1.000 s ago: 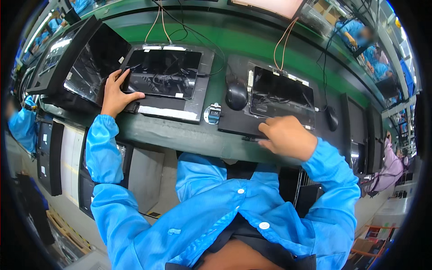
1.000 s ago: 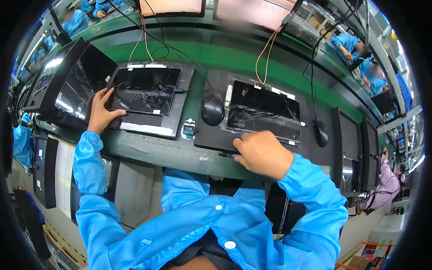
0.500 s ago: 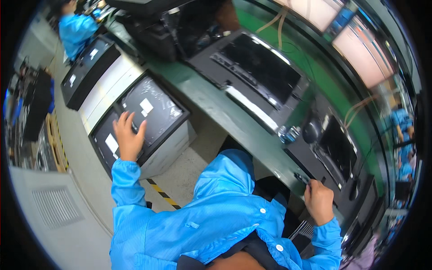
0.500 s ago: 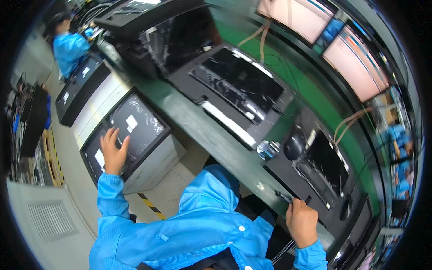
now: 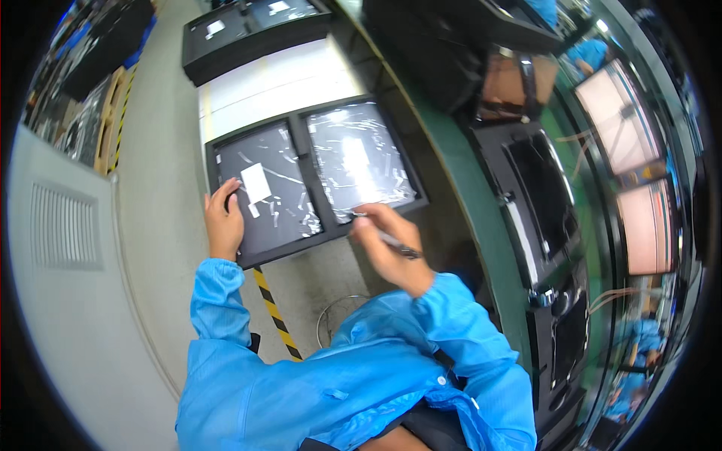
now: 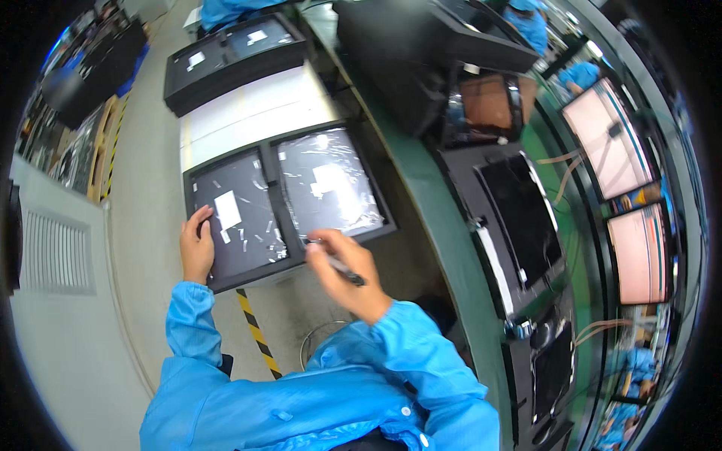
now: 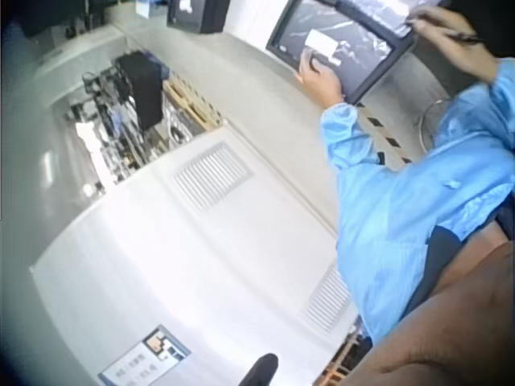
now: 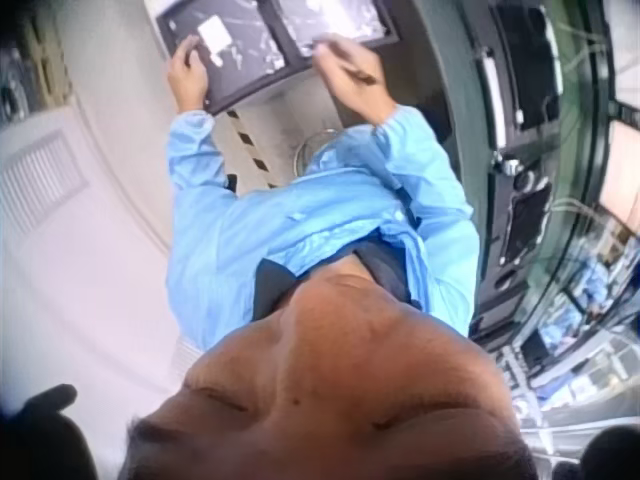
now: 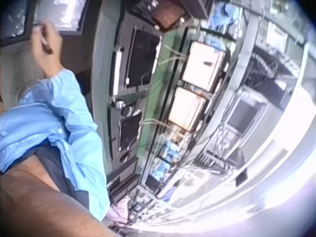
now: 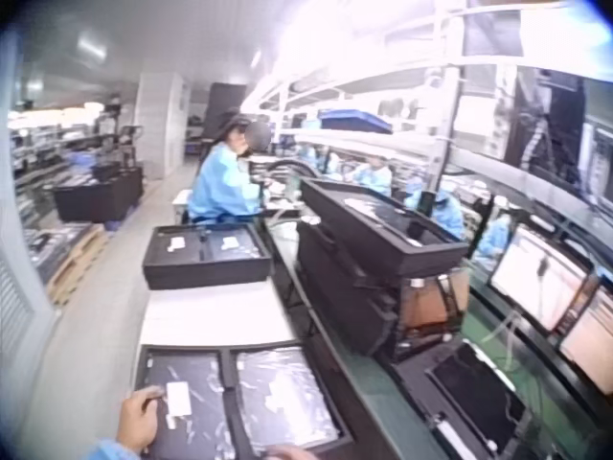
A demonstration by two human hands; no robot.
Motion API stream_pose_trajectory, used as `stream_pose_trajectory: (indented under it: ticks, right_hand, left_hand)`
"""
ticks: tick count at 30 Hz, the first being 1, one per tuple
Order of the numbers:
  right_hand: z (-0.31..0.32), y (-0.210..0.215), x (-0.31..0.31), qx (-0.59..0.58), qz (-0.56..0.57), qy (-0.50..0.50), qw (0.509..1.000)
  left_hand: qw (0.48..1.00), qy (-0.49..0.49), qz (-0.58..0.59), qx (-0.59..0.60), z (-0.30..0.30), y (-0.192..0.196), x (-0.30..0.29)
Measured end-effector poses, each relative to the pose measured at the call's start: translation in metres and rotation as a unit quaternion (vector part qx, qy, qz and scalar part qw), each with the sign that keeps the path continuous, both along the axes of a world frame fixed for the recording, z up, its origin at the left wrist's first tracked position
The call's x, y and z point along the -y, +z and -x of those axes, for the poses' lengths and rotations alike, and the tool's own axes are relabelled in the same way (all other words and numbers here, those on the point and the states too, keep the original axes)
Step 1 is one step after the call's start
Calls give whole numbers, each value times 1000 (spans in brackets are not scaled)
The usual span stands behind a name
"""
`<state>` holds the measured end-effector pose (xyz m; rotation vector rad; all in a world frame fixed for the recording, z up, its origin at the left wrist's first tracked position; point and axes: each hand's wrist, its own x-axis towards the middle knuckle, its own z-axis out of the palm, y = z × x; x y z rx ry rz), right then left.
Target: Testing tablet functionality and marking them with a pen in a factory setting.
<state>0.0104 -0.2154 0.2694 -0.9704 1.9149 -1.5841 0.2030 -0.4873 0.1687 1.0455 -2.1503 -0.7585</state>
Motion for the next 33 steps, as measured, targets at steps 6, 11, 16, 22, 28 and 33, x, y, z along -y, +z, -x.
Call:
stream_pose_trajectory:
  ticks: [6,11,16,22,28,33]
  right_hand:
    - [-53,-49,109,-69,-2,133,989]
    - [-62,-62,127,-115,-58,140,982]
    - [-69,-62,131,-147,-39,166,974]
    - [-42,-46,84,-157,60,-17,986]
    - [-6,22,-115,-266,114,-100,952]
    - [-38,111,-373,-404,-254,-393,786]
  left_hand:
    - [996,30,-43,-68,8,6,-5]
    - [998,32,-39,-48,3,13,-7]
    - [998,30,-37,-40,-7,14,-6]
    - [996,9,-49,-74,21,-5,1]
    - [994,-28,-104,-10,-12,-31,41]
    - [985,-29,62,158,21,21,28]
